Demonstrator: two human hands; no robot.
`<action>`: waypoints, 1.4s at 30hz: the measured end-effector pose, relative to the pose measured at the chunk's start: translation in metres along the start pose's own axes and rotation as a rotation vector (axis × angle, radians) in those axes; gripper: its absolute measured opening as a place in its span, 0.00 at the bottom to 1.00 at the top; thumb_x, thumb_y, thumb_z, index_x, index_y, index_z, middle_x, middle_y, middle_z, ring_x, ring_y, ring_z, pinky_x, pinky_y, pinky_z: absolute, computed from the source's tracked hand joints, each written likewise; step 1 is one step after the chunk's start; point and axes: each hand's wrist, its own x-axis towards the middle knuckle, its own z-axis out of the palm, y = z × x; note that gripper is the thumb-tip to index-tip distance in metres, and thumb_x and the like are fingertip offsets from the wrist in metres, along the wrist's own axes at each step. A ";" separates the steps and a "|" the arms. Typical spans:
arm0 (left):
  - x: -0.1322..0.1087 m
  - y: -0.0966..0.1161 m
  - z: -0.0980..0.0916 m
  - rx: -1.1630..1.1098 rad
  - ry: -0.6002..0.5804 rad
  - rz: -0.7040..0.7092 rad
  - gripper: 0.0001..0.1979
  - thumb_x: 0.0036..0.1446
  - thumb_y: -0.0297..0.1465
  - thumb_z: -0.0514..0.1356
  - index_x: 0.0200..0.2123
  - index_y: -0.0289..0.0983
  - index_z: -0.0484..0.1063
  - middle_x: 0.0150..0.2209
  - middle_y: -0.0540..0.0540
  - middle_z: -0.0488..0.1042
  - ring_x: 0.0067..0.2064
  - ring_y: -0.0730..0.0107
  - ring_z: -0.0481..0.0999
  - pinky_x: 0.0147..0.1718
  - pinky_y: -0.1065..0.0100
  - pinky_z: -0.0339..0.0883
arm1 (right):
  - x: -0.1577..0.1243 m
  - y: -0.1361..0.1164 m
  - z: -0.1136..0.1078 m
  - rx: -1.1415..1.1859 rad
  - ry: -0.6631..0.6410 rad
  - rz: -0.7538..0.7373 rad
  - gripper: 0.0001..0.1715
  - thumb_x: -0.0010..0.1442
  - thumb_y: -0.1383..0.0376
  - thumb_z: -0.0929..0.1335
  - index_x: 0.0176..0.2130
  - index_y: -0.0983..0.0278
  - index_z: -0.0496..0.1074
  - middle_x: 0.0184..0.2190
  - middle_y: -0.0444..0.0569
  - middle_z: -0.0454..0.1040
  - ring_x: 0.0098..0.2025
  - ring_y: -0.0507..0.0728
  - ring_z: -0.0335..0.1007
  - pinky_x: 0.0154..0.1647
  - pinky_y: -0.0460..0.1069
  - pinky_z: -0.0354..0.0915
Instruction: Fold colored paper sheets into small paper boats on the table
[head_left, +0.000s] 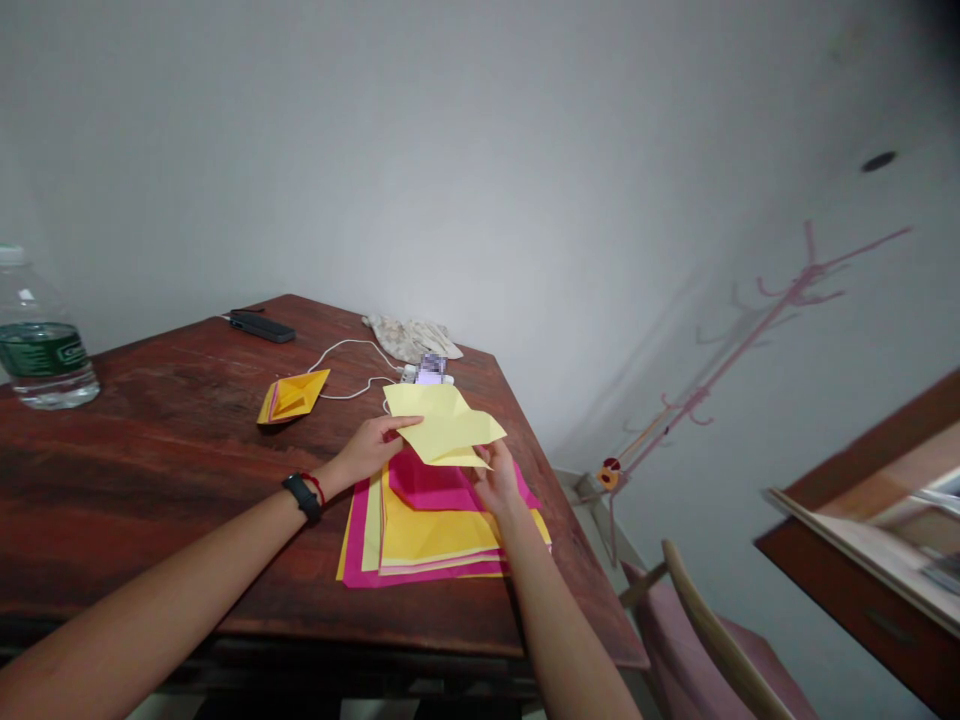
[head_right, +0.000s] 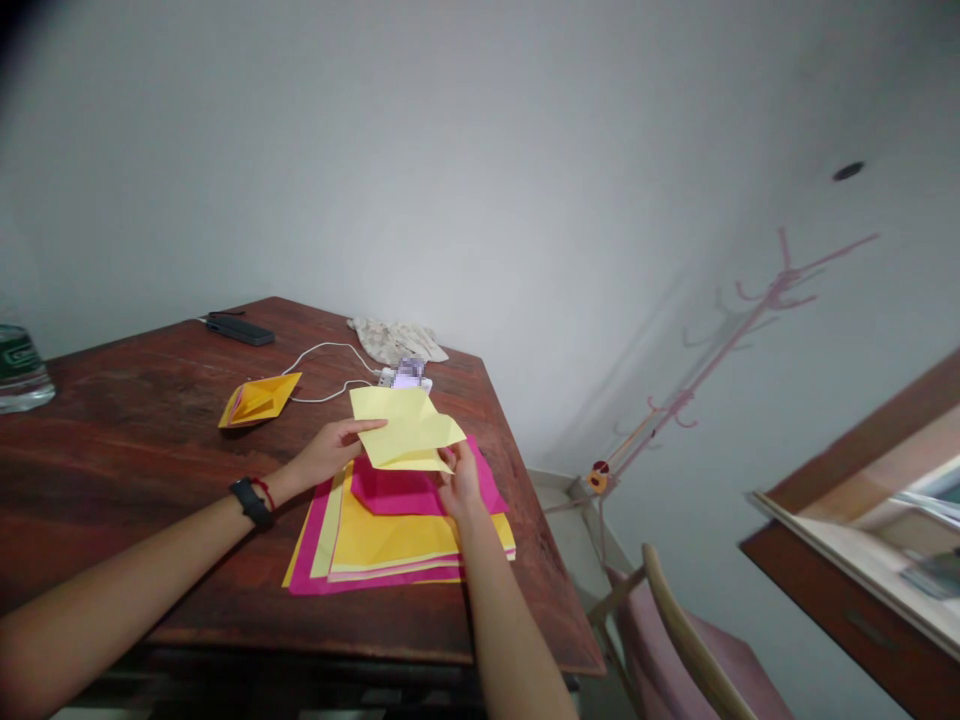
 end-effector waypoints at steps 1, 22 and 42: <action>0.000 -0.001 0.000 0.007 0.011 0.000 0.20 0.54 0.37 0.65 0.49 0.37 0.80 0.54 0.39 0.77 0.55 0.53 0.77 0.59 0.52 0.66 | 0.000 -0.001 0.000 0.049 0.010 0.047 0.17 0.60 0.50 0.68 0.37 0.61 0.75 0.30 0.48 0.81 0.22 0.54 0.73 0.23 0.48 0.71; 0.003 -0.003 -0.008 0.523 0.196 0.121 0.20 0.57 0.26 0.58 0.53 0.37 0.76 0.49 0.41 0.78 0.50 0.59 0.77 0.55 0.59 0.68 | -0.019 0.003 0.021 -0.325 -0.297 -0.188 0.73 0.46 0.59 0.80 0.72 0.48 0.34 0.56 0.53 0.74 0.56 0.65 0.73 0.57 0.64 0.68; 0.002 -0.007 -0.006 0.344 0.101 0.055 0.16 0.56 0.26 0.60 0.46 0.38 0.81 0.47 0.42 0.81 0.48 0.61 0.80 0.51 0.61 0.71 | 0.014 0.012 -0.007 -0.531 0.138 -0.487 0.15 0.45 0.72 0.64 0.32 0.61 0.78 0.40 0.49 0.81 0.45 0.62 0.77 0.50 0.57 0.71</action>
